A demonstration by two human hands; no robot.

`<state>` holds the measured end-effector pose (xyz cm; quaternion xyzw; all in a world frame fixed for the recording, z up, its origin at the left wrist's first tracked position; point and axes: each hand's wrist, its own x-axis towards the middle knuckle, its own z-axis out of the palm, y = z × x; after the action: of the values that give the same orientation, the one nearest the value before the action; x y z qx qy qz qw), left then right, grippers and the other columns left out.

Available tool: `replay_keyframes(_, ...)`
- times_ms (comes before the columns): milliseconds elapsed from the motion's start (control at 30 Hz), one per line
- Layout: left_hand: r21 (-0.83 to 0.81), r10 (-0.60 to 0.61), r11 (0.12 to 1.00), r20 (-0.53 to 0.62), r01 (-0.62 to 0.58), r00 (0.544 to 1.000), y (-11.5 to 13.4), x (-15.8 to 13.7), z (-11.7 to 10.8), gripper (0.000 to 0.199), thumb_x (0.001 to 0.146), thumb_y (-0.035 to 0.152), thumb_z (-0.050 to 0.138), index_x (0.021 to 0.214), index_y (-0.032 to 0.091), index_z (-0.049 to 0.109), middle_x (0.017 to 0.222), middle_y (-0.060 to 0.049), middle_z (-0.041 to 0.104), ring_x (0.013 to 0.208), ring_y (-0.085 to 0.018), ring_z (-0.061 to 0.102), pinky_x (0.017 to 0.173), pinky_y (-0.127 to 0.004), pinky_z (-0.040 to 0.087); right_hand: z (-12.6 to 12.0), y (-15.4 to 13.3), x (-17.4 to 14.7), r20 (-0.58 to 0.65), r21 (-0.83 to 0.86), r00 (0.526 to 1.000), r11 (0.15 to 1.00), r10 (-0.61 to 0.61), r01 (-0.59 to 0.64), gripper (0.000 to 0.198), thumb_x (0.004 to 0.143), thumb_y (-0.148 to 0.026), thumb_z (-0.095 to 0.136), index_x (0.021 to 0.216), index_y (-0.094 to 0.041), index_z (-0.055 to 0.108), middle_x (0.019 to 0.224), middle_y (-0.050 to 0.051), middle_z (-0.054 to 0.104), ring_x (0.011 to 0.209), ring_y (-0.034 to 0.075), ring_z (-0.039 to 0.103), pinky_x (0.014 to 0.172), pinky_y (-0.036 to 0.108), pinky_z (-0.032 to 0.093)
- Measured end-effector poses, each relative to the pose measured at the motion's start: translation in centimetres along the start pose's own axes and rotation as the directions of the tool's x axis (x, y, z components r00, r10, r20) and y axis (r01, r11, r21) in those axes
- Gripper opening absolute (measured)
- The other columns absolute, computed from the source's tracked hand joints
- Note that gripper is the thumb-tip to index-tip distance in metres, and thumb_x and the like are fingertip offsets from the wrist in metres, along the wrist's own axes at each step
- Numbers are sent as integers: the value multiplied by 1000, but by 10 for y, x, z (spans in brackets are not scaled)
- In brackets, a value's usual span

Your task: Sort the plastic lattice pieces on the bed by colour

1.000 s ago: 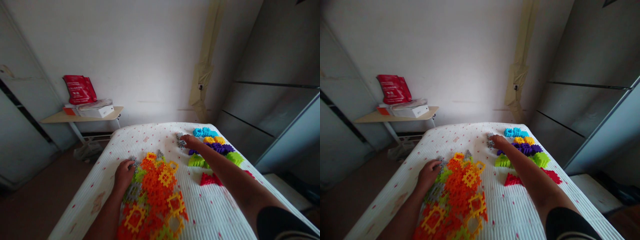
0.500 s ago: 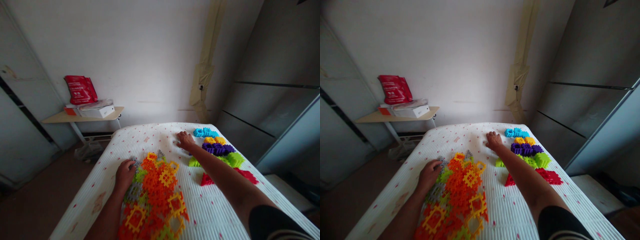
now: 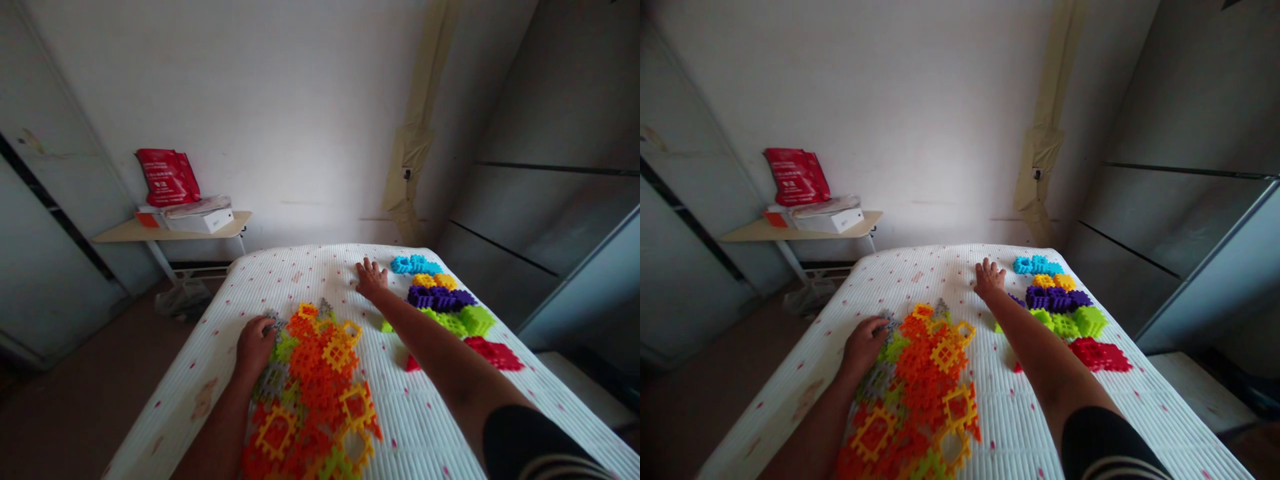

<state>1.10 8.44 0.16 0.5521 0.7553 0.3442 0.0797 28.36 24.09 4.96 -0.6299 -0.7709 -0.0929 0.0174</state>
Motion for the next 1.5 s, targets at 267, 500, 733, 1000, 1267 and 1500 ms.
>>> replay_keyframes(267,-42,-42,998,1,42,999,3,-3,-2,25,71,18,50,93,17,64,103,-7,65,100,-19,58,92,-29,41,0,2,-2,9,-19,1000,1000,10,-10,59,77,-32,52,132,-22,33,147,13,17,124,32,27,88,49,31)
replay_keyframes(500,-71,-142,987,-4,141,990,2,-3,-2,50,68,16,54,118,18,47,101,-7,64,85,-16,62,76,-25,46,-18,-6,-4,-25,2,998,999,-55,55,56,77,-35,53,129,-21,37,146,13,19,123,33,27,86,49,33)
replay_keyframes(733,-90,-149,985,-3,148,989,-5,-1,0,45,64,18,61,109,19,55,87,-3,65,77,-14,61,71,-23,45,-54,-48,-27,-100,142,958,949,-268,280,49,76,-34,57,122,-22,45,140,13,32,115,31,40,85,45,39)
replay_keyframes(1000,-220,-142,967,-34,131,989,-5,0,-3,43,66,24,56,108,17,55,74,-1,63,67,-15,61,65,-25,46,-51,-102,-103,-20,264,864,831,-503,489,32,80,-37,52,107,-22,58,98,7,65,87,20,61,71,30,46)
replay_keyframes(1267,-504,-283,840,-91,201,955,3,-3,-8,47,61,33,58,104,13,60,74,-2,62,64,-15,57,62,-26,45,-14,-118,-143,-190,287,865,816,-464,501,31,88,-42,41,90,-19,62,94,7,63,92,24,52,79,40,40)
replay_keyframes(1500,-726,-238,678,-65,118,969,24,-11,-14,61,61,30,61,120,18,50,69,5,53,55,-8,48,52,-20,38,-14,-117,-146,-197,299,865,813,-461,501,30,89,-39,40,90,-19,61,95,7,61,92,23,49,79,40,37)
